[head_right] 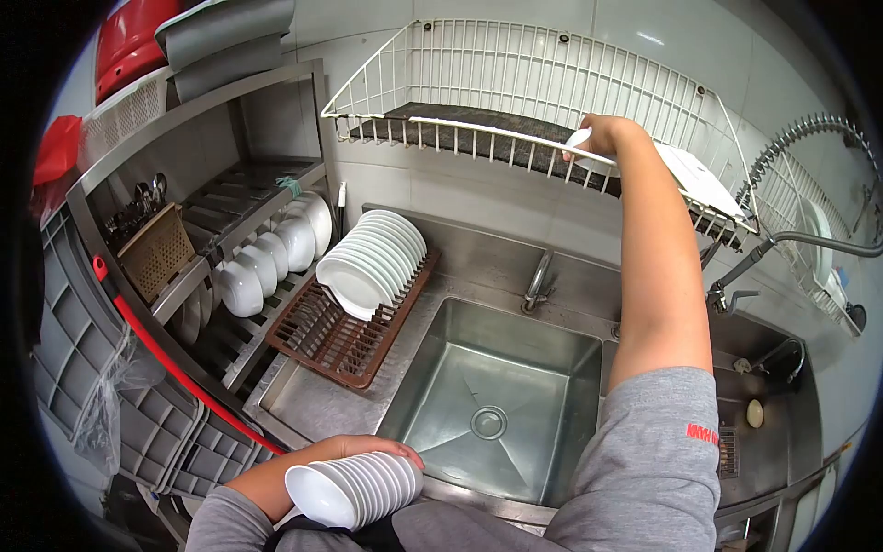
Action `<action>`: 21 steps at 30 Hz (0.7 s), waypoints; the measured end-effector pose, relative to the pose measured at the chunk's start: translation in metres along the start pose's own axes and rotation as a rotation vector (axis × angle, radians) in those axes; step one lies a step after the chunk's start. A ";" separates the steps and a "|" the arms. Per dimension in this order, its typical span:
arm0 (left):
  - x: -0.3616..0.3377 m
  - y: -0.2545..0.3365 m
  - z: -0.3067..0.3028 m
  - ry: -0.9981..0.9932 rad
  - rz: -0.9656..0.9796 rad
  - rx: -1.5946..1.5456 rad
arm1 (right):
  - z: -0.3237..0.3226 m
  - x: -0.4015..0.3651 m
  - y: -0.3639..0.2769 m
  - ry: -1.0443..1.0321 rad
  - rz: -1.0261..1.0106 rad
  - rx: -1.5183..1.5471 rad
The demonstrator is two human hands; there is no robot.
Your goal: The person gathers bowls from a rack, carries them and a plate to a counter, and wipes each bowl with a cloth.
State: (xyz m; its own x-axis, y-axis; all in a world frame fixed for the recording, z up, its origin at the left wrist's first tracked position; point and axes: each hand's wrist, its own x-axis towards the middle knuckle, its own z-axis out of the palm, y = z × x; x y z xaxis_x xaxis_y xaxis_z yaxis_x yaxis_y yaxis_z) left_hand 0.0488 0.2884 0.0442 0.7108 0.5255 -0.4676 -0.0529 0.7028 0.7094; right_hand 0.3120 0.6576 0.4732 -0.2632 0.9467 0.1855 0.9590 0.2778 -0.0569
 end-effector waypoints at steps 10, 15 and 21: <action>-0.005 -0.005 0.003 0.015 0.048 0.000 | -0.008 -0.022 0.001 0.101 -0.153 0.071; -0.006 -0.011 0.002 0.020 0.068 -0.012 | -0.008 -0.032 -0.002 0.056 -0.333 0.199; -0.007 -0.011 0.002 0.025 0.103 -0.022 | -0.011 -0.024 -0.020 0.032 -0.211 -0.228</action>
State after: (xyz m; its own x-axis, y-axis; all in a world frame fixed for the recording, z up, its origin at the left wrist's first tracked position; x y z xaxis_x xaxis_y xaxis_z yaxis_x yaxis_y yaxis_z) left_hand 0.0457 0.2762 0.0406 0.6831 0.6073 -0.4057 -0.1405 0.6545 0.7429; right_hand 0.3003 0.6280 0.4803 -0.4587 0.8656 0.2008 0.8836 0.4203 0.2067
